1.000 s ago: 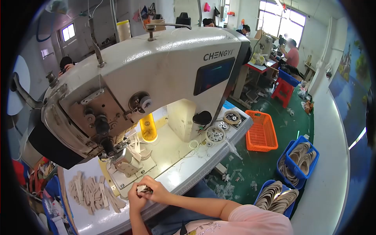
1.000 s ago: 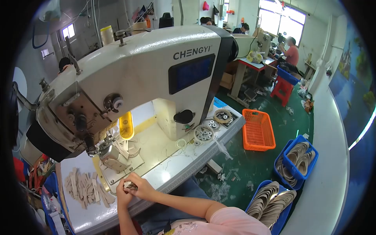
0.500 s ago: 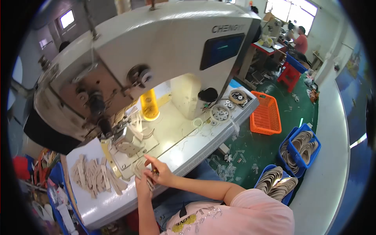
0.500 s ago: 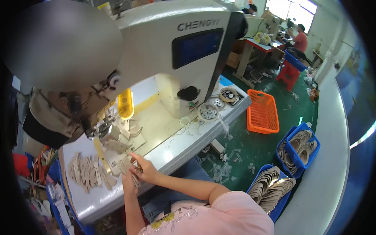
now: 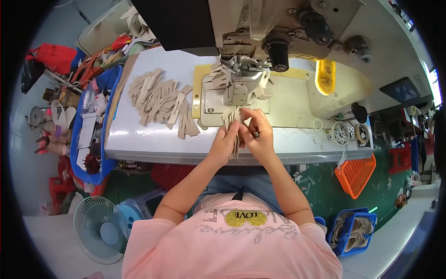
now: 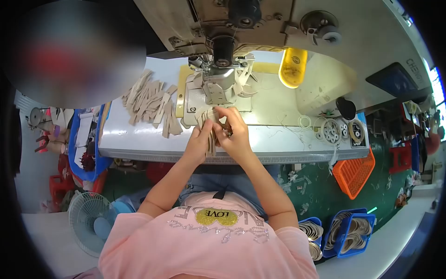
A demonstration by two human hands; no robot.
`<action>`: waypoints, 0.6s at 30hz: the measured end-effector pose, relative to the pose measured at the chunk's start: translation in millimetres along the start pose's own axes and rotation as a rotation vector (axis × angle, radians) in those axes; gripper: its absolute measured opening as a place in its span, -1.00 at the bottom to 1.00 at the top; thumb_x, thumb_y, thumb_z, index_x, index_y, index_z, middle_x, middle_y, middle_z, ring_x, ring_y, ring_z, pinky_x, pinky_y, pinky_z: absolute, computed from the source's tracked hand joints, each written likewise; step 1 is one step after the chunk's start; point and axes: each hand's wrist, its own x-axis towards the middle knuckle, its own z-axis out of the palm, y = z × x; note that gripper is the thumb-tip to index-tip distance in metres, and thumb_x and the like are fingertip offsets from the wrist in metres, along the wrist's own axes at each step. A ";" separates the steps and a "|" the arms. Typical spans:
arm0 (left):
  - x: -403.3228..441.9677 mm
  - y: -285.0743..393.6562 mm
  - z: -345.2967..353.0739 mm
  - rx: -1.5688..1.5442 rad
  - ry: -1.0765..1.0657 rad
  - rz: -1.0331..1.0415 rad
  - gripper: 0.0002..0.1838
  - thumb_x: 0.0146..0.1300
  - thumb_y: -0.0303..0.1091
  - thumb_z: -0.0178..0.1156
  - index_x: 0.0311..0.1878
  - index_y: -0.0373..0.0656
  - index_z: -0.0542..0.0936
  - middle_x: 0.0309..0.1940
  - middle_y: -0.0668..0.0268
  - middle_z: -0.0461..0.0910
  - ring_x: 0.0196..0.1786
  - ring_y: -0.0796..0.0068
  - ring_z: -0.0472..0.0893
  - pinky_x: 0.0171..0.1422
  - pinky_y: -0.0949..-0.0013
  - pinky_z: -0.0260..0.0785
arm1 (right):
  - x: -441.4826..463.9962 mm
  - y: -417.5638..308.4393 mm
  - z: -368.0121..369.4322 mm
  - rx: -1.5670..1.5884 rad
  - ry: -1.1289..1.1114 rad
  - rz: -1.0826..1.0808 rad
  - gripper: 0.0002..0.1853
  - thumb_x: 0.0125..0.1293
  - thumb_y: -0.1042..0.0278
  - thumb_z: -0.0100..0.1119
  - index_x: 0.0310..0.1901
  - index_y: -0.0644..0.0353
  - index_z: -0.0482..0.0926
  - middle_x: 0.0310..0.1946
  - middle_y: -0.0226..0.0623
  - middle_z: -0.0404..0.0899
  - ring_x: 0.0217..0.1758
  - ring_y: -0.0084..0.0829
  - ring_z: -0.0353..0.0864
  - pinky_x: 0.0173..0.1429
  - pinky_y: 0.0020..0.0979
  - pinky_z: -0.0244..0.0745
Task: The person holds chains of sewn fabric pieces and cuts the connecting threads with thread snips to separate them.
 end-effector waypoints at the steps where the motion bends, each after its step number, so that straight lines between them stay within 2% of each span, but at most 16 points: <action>1: 0.6 2.0 -4.6 -0.005 -0.020 -0.008 -0.67 0.34 -0.09 -0.07 -0.10 -0.19 0.39 -0.43 0.35 0.49 -0.45 0.58 0.49 -0.44 0.49 0.36 | 2.8 -2.5 -0.1 0.010 -0.013 -0.010 -0.70 -0.04 0.70 0.16 -0.20 0.27 0.50 -0.41 -0.39 0.41 -0.63 -0.65 0.20 -0.54 -0.62 0.14; 4: 2.4 4.6 -9.0 0.001 -0.064 -0.011 -0.68 0.33 -0.09 -0.04 -0.16 -0.20 0.42 -0.47 0.36 0.47 -0.48 0.59 0.46 -0.44 0.51 0.32 | 8.3 -8.2 -3.7 0.025 -0.085 0.012 -0.74 -0.02 0.69 0.14 -0.22 0.29 0.49 -0.41 -0.36 0.40 -0.63 -0.63 0.21 -0.52 -0.61 0.16; 7: 1.8 11.0 0.0 0.003 -0.029 0.041 -0.68 0.30 -0.11 0.01 -0.26 -0.22 0.47 -0.55 0.40 0.43 -0.54 0.61 0.41 -0.46 0.53 0.28 | 9.0 -3.1 -6.8 -0.048 -0.053 -0.027 -0.86 0.04 0.66 0.13 -0.32 0.31 0.48 -0.46 -0.30 0.39 -0.58 -0.53 0.38 -0.54 -0.57 0.28; 9: 2.8 16.0 6.4 -0.066 0.044 0.083 -0.72 0.28 -0.16 0.06 -0.25 -0.23 0.48 -0.54 0.40 0.44 -0.53 0.61 0.41 -0.44 0.54 0.29 | 13.4 -5.5 -8.6 0.182 -0.109 0.160 -0.90 0.10 0.65 0.11 -0.31 0.33 0.49 -0.46 -0.36 0.40 -0.53 -0.58 0.40 -0.44 -0.61 0.29; 10: 3.0 20.5 6.5 0.049 0.070 0.136 -0.74 0.26 -0.20 0.08 -0.23 -0.24 0.48 -0.53 0.40 0.45 -0.52 0.61 0.42 -0.42 0.53 0.30 | 15.8 -7.8 -10.2 0.296 -0.139 0.256 -0.92 0.13 0.64 0.10 -0.31 0.35 0.49 -0.46 -0.39 0.41 -0.51 -0.61 0.41 -0.39 -0.63 0.30; 12: 4.6 32.5 3.7 0.281 0.123 0.236 -0.79 0.24 -0.29 0.10 -0.19 -0.26 0.48 -0.51 0.40 0.47 -0.51 0.61 0.45 -0.39 0.53 0.33 | 28.6 -13.9 -16.3 0.259 -0.161 0.279 -0.95 0.12 0.62 0.10 -0.36 0.32 0.51 -0.49 -0.37 0.45 -0.50 -0.60 0.44 -0.41 -0.59 0.33; 13: 5.4 38.7 3.4 0.282 0.127 0.233 -0.80 0.22 -0.33 0.11 -0.18 -0.26 0.48 -0.50 0.39 0.48 -0.50 0.61 0.45 -0.39 0.53 0.34 | 36.2 -17.1 -19.4 0.241 -0.171 0.291 -0.97 0.12 0.61 0.10 -0.38 0.30 0.51 -0.51 -0.36 0.48 -0.50 -0.59 0.45 -0.42 -0.57 0.35; 14: 7.0 45.7 3.6 0.284 0.130 0.230 -0.80 0.21 -0.36 0.11 -0.17 -0.26 0.48 -0.48 0.39 0.48 -0.49 0.60 0.46 -0.38 0.52 0.35 | 43.1 -19.8 -21.7 0.200 -0.205 0.292 -0.96 0.13 0.60 0.10 -0.36 0.31 0.53 -0.53 -0.32 0.51 -0.48 -0.58 0.47 -0.35 -0.58 0.37; 17: 15.3 67.4 10.8 0.120 0.140 0.210 -0.80 0.17 -0.41 0.12 -0.15 -0.26 0.48 -0.45 0.38 0.50 -0.48 0.60 0.48 -0.39 0.52 0.37 | 63.5 -30.5 -21.4 -0.062 -0.155 0.016 -0.91 0.13 0.60 0.09 -0.31 0.31 0.54 -0.53 -0.27 0.51 -0.46 -0.56 0.50 -0.33 -0.56 0.40; 18: 19.2 73.7 12.8 0.040 0.144 0.203 -0.79 0.16 -0.43 0.12 -0.14 -0.26 0.47 -0.44 0.38 0.50 -0.48 0.60 0.49 -0.40 0.52 0.38 | 68.2 -29.7 -18.7 0.052 -0.114 0.048 -0.86 0.11 0.62 0.09 -0.26 0.31 0.54 -0.52 -0.24 0.52 -0.42 -0.52 0.55 -0.31 -0.53 0.43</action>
